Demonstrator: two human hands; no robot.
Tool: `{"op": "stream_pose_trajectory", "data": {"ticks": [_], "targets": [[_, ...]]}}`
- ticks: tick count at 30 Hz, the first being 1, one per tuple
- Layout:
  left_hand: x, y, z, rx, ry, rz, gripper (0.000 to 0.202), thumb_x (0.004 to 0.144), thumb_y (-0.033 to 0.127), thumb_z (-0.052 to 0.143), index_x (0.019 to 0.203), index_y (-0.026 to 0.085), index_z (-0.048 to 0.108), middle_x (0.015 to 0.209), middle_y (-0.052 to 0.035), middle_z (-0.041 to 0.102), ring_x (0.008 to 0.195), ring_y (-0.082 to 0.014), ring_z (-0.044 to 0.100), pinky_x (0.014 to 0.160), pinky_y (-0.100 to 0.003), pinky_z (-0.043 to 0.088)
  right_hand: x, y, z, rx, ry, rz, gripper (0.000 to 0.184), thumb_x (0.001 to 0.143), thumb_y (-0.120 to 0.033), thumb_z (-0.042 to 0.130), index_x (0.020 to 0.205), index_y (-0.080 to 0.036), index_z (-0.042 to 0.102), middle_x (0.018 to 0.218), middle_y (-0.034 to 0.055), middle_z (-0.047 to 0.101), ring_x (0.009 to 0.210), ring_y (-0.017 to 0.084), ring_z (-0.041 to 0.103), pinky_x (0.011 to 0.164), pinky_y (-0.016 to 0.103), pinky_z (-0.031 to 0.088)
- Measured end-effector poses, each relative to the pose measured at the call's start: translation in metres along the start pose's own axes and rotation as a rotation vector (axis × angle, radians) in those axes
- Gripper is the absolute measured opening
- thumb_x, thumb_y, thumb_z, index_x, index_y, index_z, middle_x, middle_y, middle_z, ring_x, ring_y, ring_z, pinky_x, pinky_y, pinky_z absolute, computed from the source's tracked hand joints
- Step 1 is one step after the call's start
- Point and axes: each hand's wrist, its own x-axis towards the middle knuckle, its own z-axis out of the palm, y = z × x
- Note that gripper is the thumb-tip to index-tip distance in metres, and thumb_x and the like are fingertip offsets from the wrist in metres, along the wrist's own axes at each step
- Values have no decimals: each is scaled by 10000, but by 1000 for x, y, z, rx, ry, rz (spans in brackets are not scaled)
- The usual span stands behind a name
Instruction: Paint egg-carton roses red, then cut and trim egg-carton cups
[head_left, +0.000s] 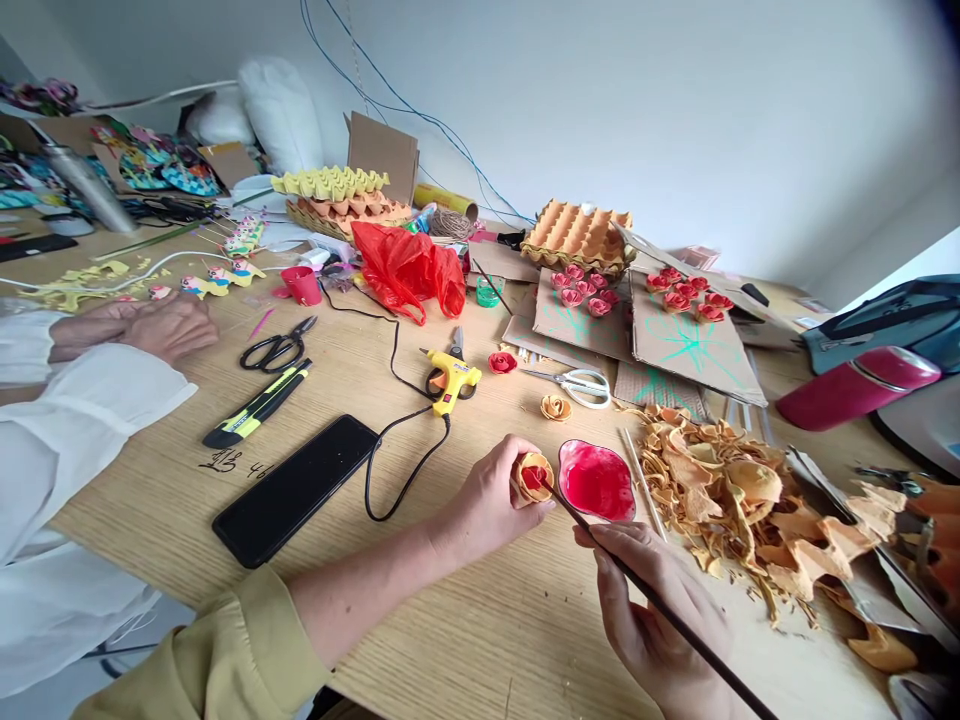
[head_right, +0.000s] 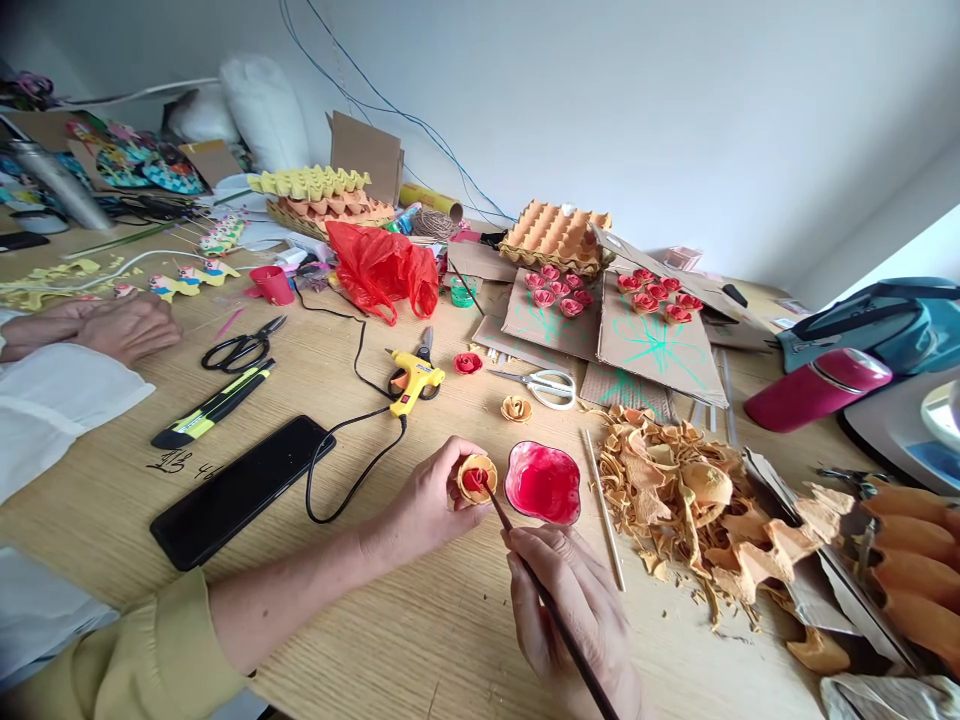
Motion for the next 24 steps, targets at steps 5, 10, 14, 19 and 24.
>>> {"op": "stream_pose_trajectory", "data": {"ticks": [5,10,14,19,24], "targets": [[0,-3,1,3,-6,-8,333,771,198,715,1038,215,517,920,14,635,798,-146,610,719,-255,495,-2,1,0,62,-15,-39,302,932,-39,611,1222,-118,640,1055,94,751,1018,176,714,929,312,566],[-1,-4,2,17,0,4,335,766,186,708,1041,216,519,913,21,634,799,-143,609,731,-253,492,-2,0,0,-7,-7,-54,325,938,-46,618,1254,-120,633,1070,89,752,1034,169,710,976,300,535],[-1,-2,3,34,33,17,329,763,172,697,1041,212,528,936,13,642,812,-146,611,736,-254,492,0,-3,-1,-21,-39,-53,291,947,-53,608,1227,-130,638,1029,77,754,974,161,717,943,293,536],[-2,-3,4,51,29,41,331,751,157,696,1030,210,525,911,20,636,799,-142,608,745,-247,492,4,-4,0,-28,-40,-86,323,941,-33,603,1250,-123,625,1030,87,753,960,167,715,951,314,543],[-2,-5,5,74,37,82,332,757,138,679,1041,208,522,921,17,633,811,-140,611,766,-244,497,2,-4,0,-74,-35,-161,346,949,-33,607,1292,-81,601,1041,121,747,984,169,698,974,331,533]]}}
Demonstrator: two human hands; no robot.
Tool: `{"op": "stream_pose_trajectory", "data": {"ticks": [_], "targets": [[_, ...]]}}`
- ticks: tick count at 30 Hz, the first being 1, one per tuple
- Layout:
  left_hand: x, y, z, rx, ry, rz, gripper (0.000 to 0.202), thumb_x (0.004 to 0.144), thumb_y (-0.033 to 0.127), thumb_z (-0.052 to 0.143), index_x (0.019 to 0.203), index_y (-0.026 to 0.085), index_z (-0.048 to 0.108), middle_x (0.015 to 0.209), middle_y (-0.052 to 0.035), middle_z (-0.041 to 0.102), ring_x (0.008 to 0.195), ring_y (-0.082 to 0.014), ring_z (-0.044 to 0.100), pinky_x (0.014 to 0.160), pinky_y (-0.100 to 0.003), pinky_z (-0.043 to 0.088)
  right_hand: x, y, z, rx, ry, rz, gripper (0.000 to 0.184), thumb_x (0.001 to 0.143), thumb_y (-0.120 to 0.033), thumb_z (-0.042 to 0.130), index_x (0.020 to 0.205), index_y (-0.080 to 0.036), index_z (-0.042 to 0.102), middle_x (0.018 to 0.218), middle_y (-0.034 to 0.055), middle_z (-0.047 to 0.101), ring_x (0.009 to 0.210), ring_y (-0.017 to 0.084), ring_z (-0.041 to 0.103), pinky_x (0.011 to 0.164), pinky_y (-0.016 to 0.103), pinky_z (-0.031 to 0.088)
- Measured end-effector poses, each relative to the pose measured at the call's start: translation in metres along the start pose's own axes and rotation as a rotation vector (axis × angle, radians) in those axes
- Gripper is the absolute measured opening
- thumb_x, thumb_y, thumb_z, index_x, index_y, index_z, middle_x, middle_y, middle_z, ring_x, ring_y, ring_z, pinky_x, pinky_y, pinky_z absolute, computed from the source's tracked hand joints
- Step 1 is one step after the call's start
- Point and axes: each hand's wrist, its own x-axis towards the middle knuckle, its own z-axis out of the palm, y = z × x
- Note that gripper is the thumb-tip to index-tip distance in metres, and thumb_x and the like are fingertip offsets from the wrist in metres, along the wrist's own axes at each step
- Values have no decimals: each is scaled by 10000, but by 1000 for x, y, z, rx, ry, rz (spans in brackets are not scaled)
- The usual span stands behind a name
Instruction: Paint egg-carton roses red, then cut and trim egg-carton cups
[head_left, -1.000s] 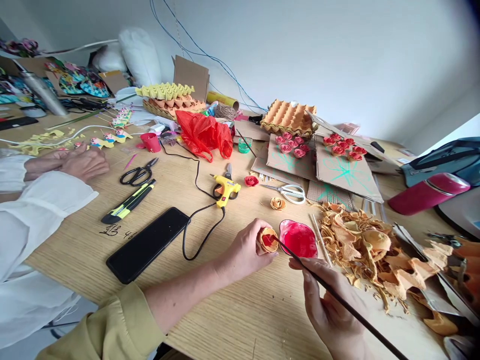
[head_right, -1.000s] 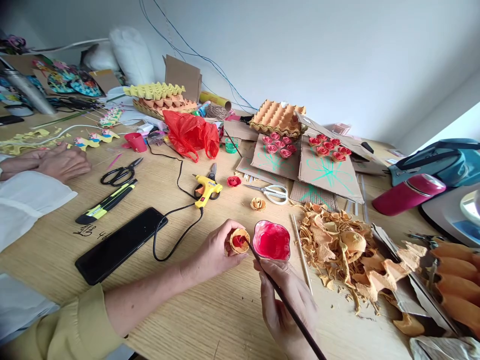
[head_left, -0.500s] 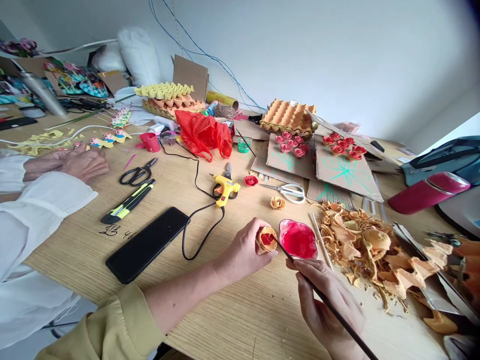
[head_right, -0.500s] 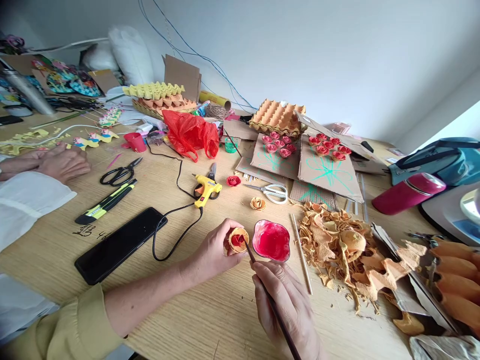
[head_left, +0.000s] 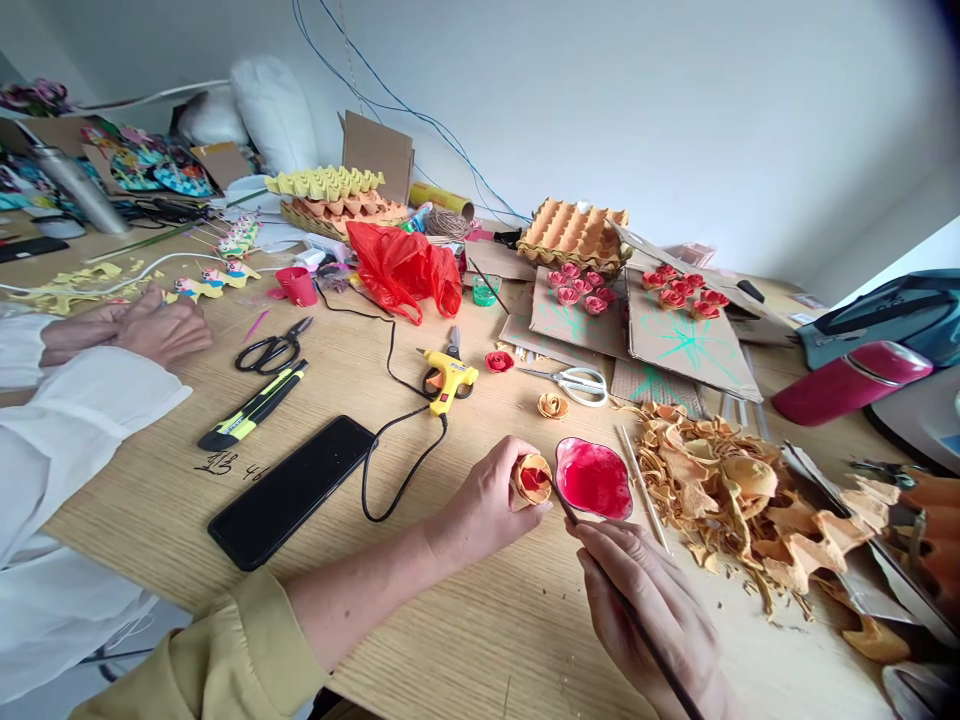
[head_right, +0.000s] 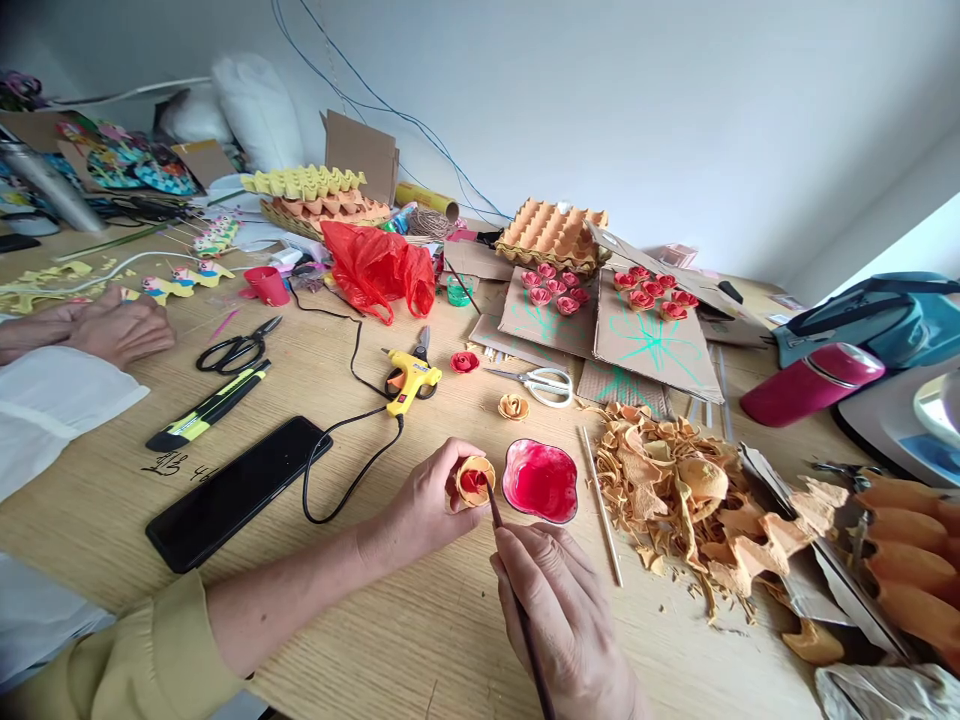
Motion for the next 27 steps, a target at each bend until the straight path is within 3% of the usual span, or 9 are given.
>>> {"op": "stream_pose_trajectory", "data": {"ticks": [5,15,21,27], "targets": [[1,2,-3,38,2,2,349,749,125,675,1055,199,523,949,-6,634,857,-163,621,794,-266,509,-1,-4,0,21,-32,-8,316,972,-46,583,1288,-70,599,1071,132,753,1008,168,695,974,335,526],[-2,1,0,63,5,41,343,772,120,665,1063,220,511,954,-1,625,843,-157,619,809,-264,517,1,-3,-1,-1,34,-8,372,945,-18,618,1315,-59,603,1067,129,762,1008,166,705,999,327,520],[1,5,-4,0,11,-46,351,754,151,709,1050,213,532,970,-6,649,863,-164,627,801,-273,518,1,-3,1,62,3,26,348,938,-16,620,1280,-82,618,1038,111,767,957,163,717,944,322,545],[7,6,-5,-229,-99,-184,380,747,171,727,1097,188,580,1000,-19,689,864,-162,652,741,-255,528,-3,6,-4,119,80,110,463,897,19,612,1334,-135,605,1086,119,749,1019,209,720,897,362,586]]}}
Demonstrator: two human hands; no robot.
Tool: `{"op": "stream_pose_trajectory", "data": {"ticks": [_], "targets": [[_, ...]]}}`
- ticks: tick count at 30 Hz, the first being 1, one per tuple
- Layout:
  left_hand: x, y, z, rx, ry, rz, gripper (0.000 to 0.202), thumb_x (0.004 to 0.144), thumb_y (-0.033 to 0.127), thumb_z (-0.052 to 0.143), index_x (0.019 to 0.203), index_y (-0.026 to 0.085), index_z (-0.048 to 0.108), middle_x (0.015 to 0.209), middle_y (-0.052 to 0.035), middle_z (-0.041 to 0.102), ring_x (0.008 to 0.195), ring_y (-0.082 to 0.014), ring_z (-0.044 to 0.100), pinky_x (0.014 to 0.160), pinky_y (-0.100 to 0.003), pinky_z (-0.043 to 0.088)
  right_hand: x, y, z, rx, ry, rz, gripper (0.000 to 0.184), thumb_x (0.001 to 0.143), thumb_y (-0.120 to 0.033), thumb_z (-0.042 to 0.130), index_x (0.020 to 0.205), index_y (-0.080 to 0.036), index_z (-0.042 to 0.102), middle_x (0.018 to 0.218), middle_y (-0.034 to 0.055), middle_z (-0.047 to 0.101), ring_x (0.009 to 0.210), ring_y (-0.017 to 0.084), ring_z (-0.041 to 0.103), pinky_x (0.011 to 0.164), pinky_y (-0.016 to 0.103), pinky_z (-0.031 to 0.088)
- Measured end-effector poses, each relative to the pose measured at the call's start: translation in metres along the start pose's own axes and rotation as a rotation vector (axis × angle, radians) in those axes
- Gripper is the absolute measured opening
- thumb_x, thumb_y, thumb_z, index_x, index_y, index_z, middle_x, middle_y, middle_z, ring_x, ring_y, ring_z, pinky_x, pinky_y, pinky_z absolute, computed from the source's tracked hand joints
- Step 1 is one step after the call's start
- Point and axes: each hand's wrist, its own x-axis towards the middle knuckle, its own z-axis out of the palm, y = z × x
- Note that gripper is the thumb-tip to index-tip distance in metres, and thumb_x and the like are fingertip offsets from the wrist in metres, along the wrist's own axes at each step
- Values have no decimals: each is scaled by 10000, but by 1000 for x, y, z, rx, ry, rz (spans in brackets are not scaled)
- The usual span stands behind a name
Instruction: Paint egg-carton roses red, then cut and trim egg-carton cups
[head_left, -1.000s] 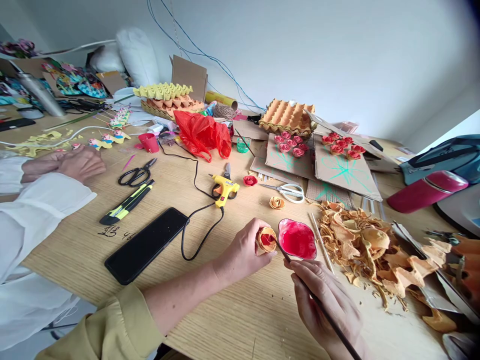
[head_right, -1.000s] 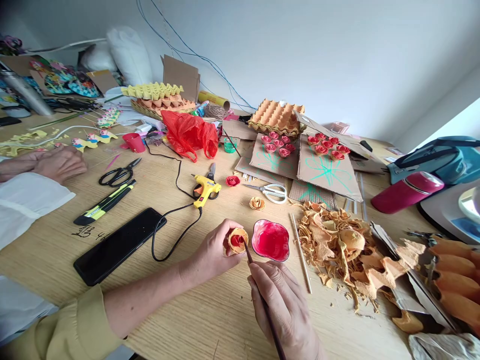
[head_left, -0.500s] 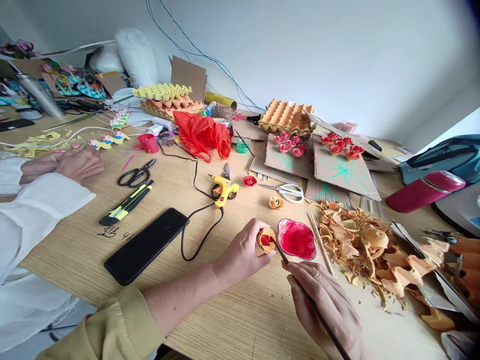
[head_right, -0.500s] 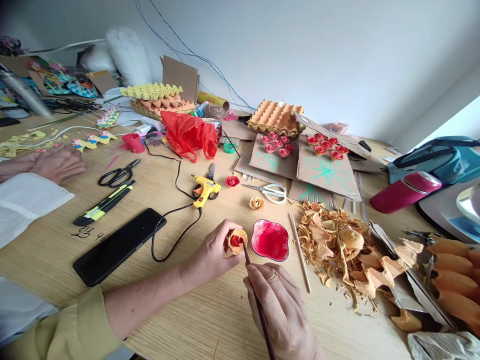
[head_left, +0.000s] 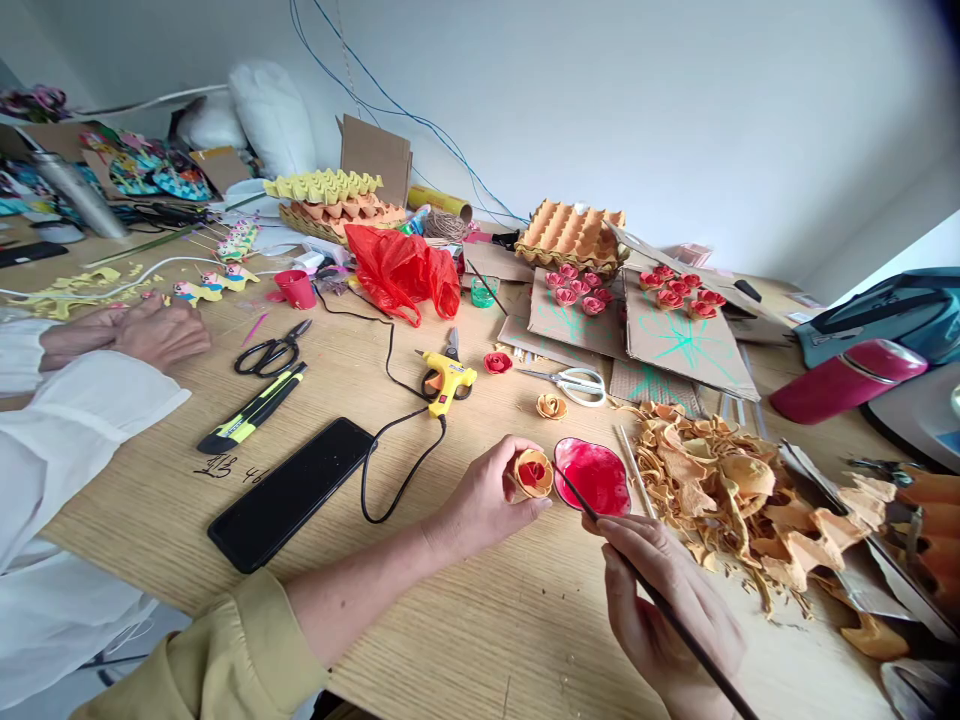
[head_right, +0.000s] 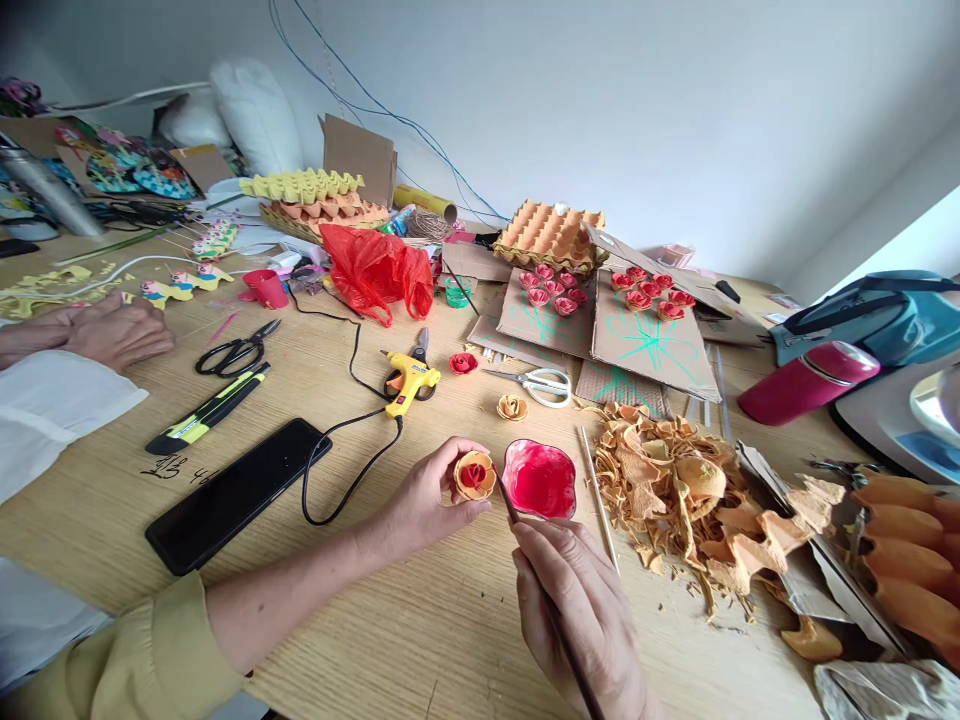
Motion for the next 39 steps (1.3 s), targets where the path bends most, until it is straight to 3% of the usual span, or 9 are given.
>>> {"op": "stream_pose_trajectory", "data": {"ticks": [7,13,17,21,29,39], "targets": [[5,-5,-2,-274,-97,-42,474,747,258,795,1169,168,599,1042,-54,698,921,-185,676,823,-287,552,2,2,-3,2,-17,56,318,911,-20,589,1195,-153,638,1005,86,752,932,183,736,863,325,596],[6,-6,-4,-447,-187,-88,585,716,372,871,1188,180,584,1154,-79,672,1062,-203,669,931,-300,529,10,2,-6,-111,61,81,276,929,-34,570,1149,-185,641,953,64,753,883,173,735,773,275,592],[8,-10,-4,-476,-200,-71,594,727,328,863,1211,192,547,1152,-72,658,1047,-185,667,931,-299,527,15,8,-7,-182,99,109,206,970,-112,562,1146,-192,634,920,52,736,814,169,725,739,272,594],[7,-10,-3,-382,-149,-28,488,771,183,780,1197,195,544,1125,-66,655,1025,-177,662,917,-298,539,18,12,-7,-236,3,204,123,1018,-203,522,1076,-209,630,882,37,711,716,150,693,664,251,588],[3,-8,-4,16,-37,221,403,818,70,655,1187,197,558,1129,-62,682,1039,-183,669,926,-288,542,11,18,-6,-217,-133,259,142,1044,-246,473,1069,-199,605,813,14,674,666,139,671,579,236,545],[4,-9,-4,19,-27,228,486,775,25,653,1220,197,558,1177,-76,683,1063,-197,679,939,-300,552,16,19,-5,-265,-172,187,124,1024,-200,487,1047,-185,607,818,23,698,664,142,680,623,251,522]]}}
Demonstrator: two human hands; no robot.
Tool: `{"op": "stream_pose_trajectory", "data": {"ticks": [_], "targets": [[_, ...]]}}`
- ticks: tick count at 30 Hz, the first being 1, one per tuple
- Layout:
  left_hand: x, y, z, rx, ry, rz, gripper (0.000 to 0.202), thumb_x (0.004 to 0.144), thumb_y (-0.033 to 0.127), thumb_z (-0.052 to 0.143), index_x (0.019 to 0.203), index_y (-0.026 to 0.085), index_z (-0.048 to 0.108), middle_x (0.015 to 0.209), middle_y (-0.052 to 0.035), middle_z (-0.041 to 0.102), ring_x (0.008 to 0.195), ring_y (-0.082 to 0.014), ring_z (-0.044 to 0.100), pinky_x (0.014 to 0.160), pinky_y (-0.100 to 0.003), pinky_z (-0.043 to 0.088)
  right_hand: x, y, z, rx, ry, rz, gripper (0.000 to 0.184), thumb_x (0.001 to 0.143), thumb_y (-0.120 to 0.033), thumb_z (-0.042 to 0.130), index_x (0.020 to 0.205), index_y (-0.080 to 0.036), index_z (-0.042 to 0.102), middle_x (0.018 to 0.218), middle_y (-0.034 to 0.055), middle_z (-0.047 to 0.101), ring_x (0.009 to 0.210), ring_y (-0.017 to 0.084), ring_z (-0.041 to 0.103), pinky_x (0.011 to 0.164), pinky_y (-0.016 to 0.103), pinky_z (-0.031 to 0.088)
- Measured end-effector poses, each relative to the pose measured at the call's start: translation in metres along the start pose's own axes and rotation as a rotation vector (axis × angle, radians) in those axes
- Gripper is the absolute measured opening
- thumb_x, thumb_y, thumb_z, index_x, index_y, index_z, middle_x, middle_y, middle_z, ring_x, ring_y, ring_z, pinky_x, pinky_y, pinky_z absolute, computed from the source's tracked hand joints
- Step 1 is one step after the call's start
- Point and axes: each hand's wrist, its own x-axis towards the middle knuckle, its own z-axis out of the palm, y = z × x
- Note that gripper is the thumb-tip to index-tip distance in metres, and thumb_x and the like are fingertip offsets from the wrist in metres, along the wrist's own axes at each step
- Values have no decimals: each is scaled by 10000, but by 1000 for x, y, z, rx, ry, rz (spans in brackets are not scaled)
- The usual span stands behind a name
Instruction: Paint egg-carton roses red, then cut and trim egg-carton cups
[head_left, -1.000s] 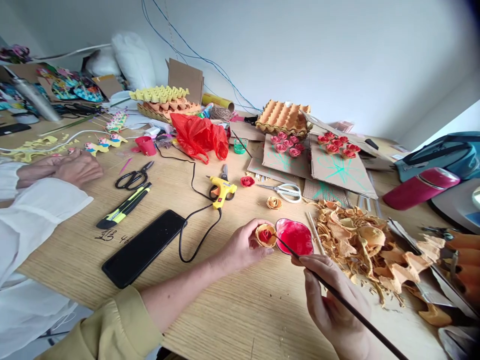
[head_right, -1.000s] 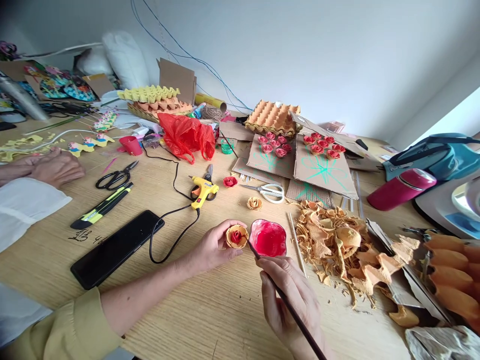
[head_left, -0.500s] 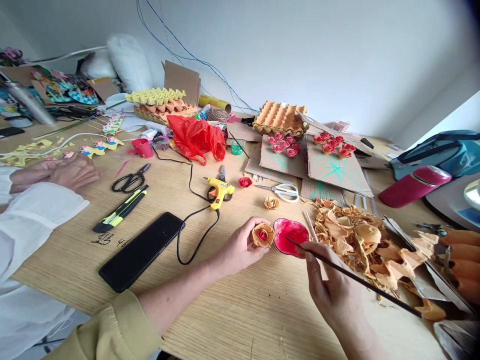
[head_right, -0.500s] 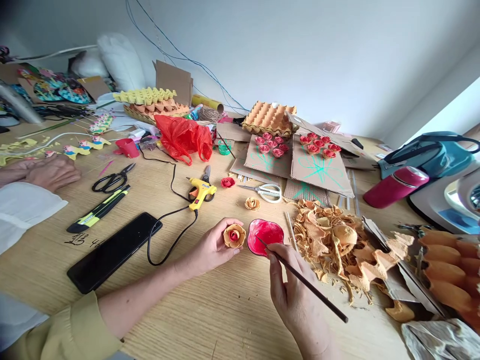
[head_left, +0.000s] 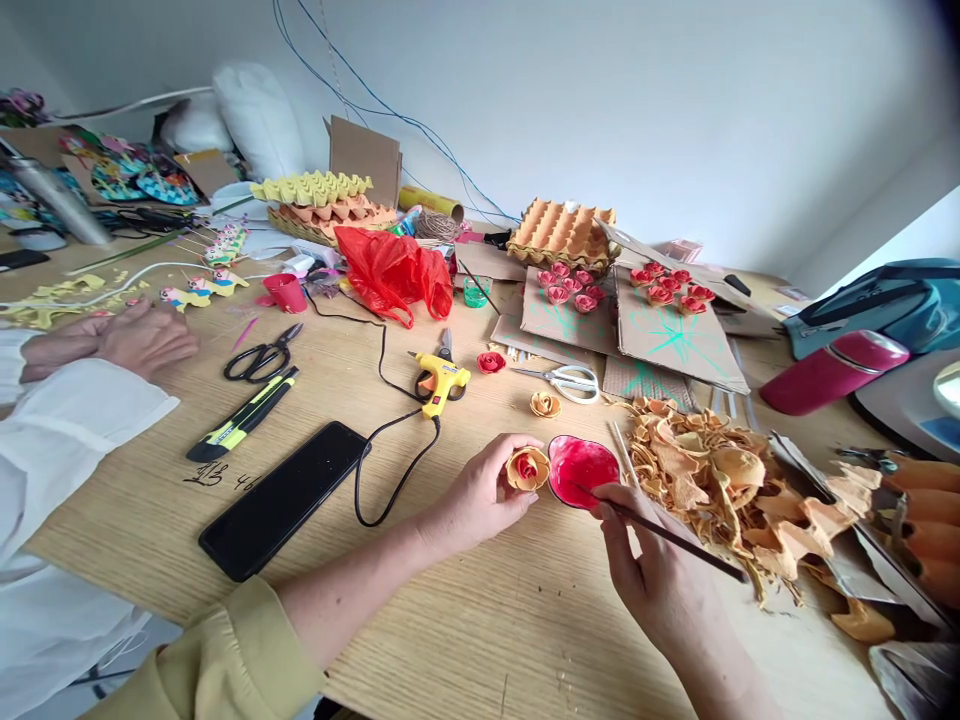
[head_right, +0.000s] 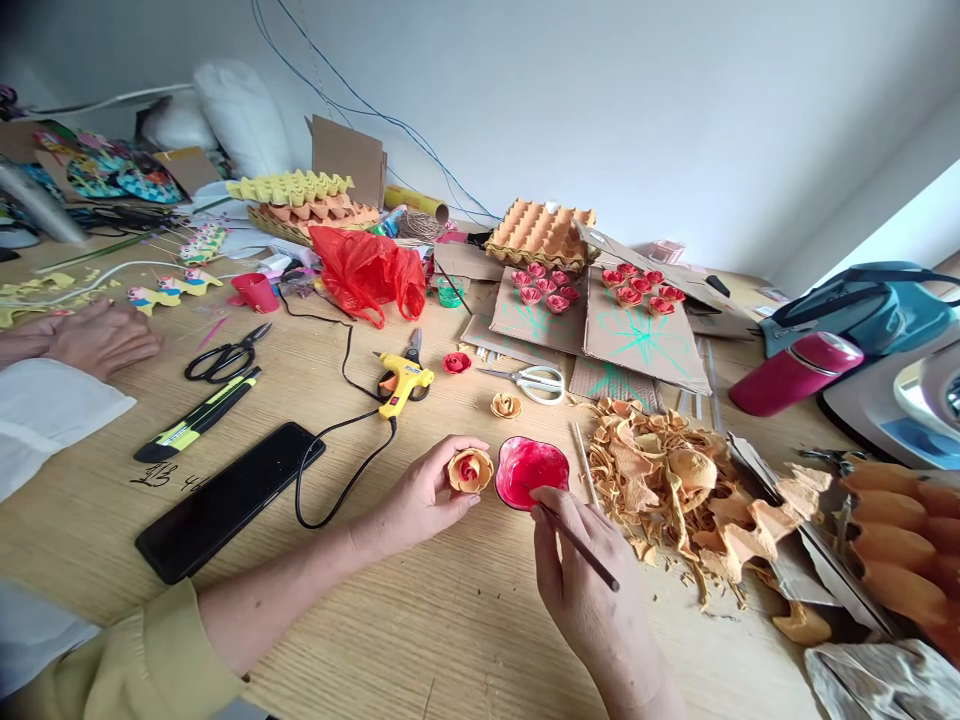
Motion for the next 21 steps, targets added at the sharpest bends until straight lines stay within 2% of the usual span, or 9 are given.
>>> {"op": "stream_pose_trajectory", "data": {"ticks": [5,11,14,17,21], "targets": [[1,5,0,58,17,2,420,783,37,659,1163,196,578,1117,-66,687,1022,-194,678,923,-299,548,1,-2,-2,6,-4,-3,128,1031,-207,476,1004,-197,601,768,4,681,607,129,662,570,235,507],[-1,0,1,129,42,59,416,783,18,655,1147,208,588,1104,-51,680,1018,-189,665,918,-296,534,-1,-1,-6,31,20,19,146,1034,-228,478,987,-207,614,747,7,692,582,144,671,538,244,516],[-2,-1,0,143,32,90,412,798,21,653,1158,211,593,1124,-50,676,1057,-190,658,947,-294,519,-6,-2,-11,73,96,30,134,1025,-231,502,1040,-209,633,804,22,711,661,152,696,604,256,555],[-2,1,-1,148,5,107,391,822,38,641,1172,207,597,1131,-58,669,1062,-192,651,946,-294,513,-12,-5,-13,163,177,-6,184,994,-162,525,1143,-189,631,895,43,730,806,162,721,731,275,583],[-2,6,-2,121,-48,104,390,835,38,626,1187,203,598,1137,-66,658,1080,-193,642,955,-294,512,-13,-11,-10,284,170,-96,280,949,-51,522,1186,-161,622,966,64,730,948,169,711,881,301,572]]}}
